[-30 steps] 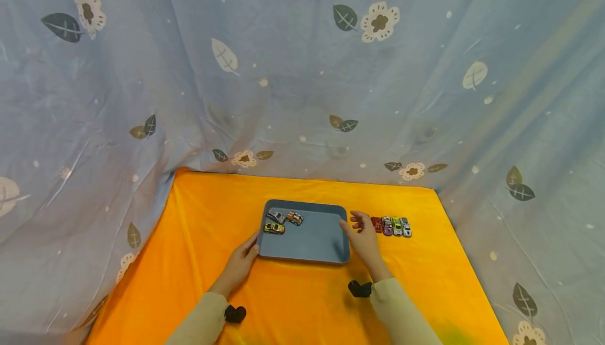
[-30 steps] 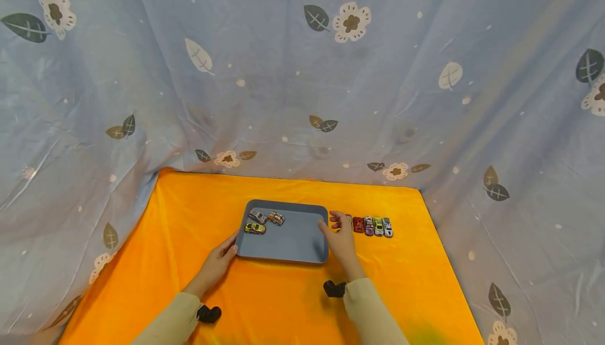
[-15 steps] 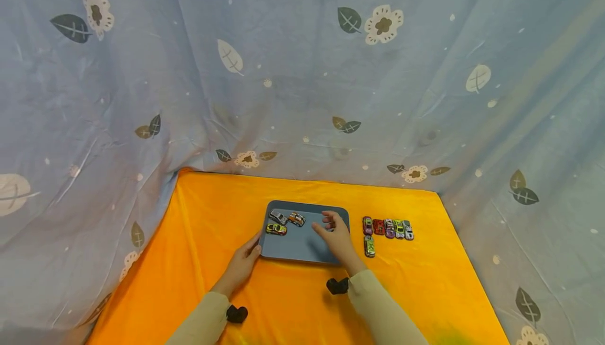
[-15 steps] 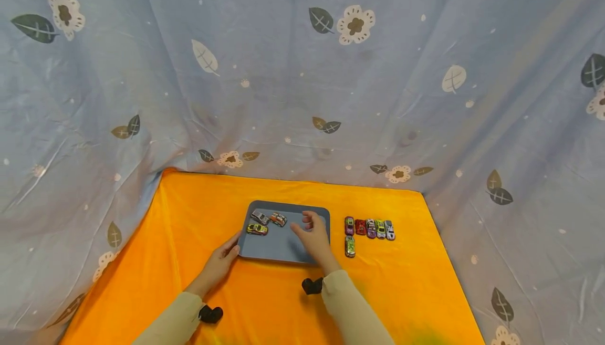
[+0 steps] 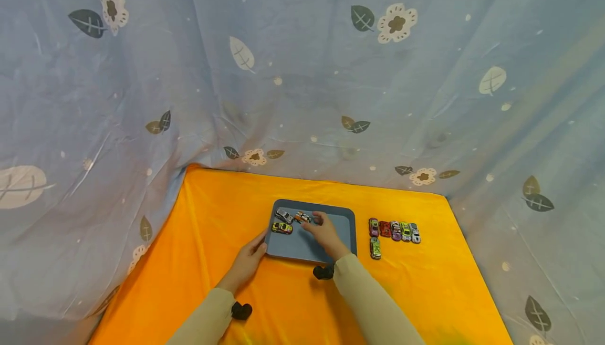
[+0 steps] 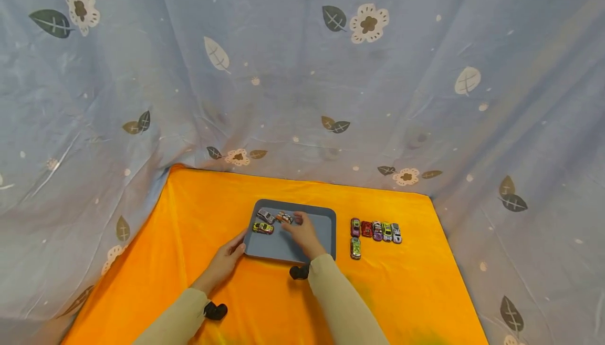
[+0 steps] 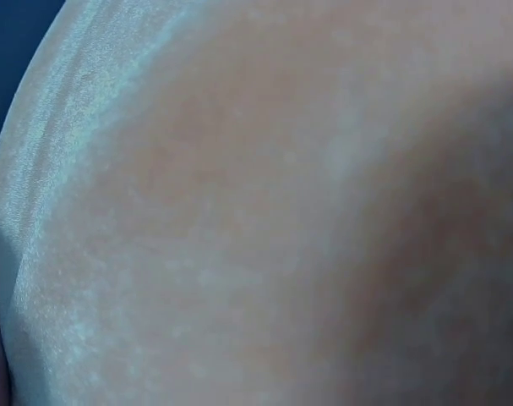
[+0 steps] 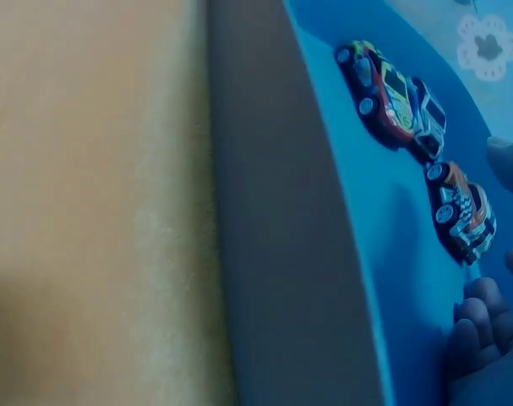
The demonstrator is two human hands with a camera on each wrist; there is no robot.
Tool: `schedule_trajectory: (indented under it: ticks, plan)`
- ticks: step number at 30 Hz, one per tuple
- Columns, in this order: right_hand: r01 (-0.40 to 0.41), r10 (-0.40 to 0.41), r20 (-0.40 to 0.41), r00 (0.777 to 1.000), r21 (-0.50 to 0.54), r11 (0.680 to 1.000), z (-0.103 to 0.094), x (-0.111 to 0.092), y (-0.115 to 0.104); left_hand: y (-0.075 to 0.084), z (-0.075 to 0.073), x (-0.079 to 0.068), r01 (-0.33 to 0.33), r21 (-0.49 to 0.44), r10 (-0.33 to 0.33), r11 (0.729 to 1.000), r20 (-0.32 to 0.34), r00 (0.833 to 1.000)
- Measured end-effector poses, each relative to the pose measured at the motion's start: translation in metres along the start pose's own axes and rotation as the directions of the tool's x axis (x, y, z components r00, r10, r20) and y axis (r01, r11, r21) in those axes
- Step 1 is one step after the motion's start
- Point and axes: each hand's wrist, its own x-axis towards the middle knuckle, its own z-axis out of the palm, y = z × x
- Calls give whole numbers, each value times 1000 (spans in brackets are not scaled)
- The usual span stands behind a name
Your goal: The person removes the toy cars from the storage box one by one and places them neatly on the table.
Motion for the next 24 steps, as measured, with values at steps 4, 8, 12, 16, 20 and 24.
schedule_trajectory:
  ticks: [4,8,12,16,20,24]
  plan:
    - [-49,49,5,999,44,998,0,5,4,-1,1,1,4,2,-4,1000,-4,1000]
    - [-66,66,-2,998,57,996,1,7,5,-1,2,1,9,12,-9,1000,-7,1000]
    - [-59,61,-36,998,55,997,4,8,5,-2,3,1,8,18,-8,1000,-3,1000]
    - [-32,35,-110,993,25,999,10,12,5,-1,3,3,-11,7,11,1000,4,1000]
    - [-48,39,-185,982,-41,998,18,14,6,-2,2,2,-10,-12,10,1000,3,1000]
    - [-67,48,-234,971,-74,995,23,15,8,-2,1,1,-2,-17,2,1000,1,1000]
